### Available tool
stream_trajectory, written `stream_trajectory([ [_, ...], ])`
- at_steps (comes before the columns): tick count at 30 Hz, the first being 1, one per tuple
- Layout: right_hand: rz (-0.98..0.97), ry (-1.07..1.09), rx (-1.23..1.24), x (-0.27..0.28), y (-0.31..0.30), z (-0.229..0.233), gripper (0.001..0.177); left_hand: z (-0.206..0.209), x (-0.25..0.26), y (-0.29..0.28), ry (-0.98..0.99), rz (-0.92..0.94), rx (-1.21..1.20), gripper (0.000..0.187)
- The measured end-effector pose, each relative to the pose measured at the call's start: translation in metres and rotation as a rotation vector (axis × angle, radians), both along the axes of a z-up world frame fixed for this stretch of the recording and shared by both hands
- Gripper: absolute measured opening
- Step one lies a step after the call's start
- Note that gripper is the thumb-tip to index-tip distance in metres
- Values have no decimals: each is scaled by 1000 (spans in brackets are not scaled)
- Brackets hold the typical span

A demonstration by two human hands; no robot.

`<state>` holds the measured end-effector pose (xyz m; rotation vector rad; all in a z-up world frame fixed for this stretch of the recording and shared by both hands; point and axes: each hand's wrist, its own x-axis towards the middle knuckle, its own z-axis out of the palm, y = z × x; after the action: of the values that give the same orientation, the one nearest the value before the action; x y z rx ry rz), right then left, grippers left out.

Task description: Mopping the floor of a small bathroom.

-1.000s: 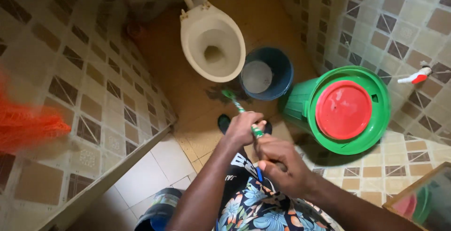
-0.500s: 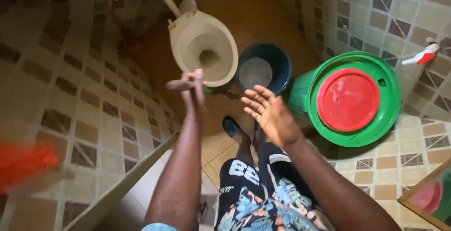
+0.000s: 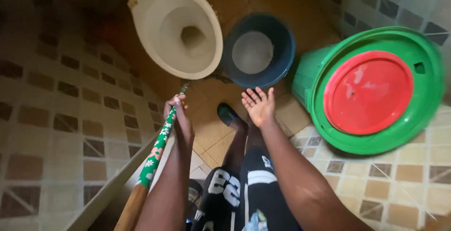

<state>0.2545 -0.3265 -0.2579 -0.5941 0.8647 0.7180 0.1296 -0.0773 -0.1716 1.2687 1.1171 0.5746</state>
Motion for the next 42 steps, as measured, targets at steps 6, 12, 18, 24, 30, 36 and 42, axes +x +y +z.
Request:
stream_trajectory([
  [6,-9,201,-112,-3,-2,-145,109,18,37,0,-7,-107,89,22],
  [12,-81,370,-190,7,4,-186,127,-1,28,2,134,-340,193,26],
  [18,-178,384,-149,7,1,-174,129,-1,43,-20,187,-529,348,25],
  [24,-236,341,-28,9,-2,-160,104,15,75,-42,198,-665,357,31],
  [30,-281,288,10,23,3,-118,87,7,87,-59,181,-772,350,32],
  [36,-313,285,55,31,7,-93,73,3,84,-71,122,-830,286,25],
  [42,-349,215,85,55,8,-86,66,3,84,-75,240,-923,321,23],
])
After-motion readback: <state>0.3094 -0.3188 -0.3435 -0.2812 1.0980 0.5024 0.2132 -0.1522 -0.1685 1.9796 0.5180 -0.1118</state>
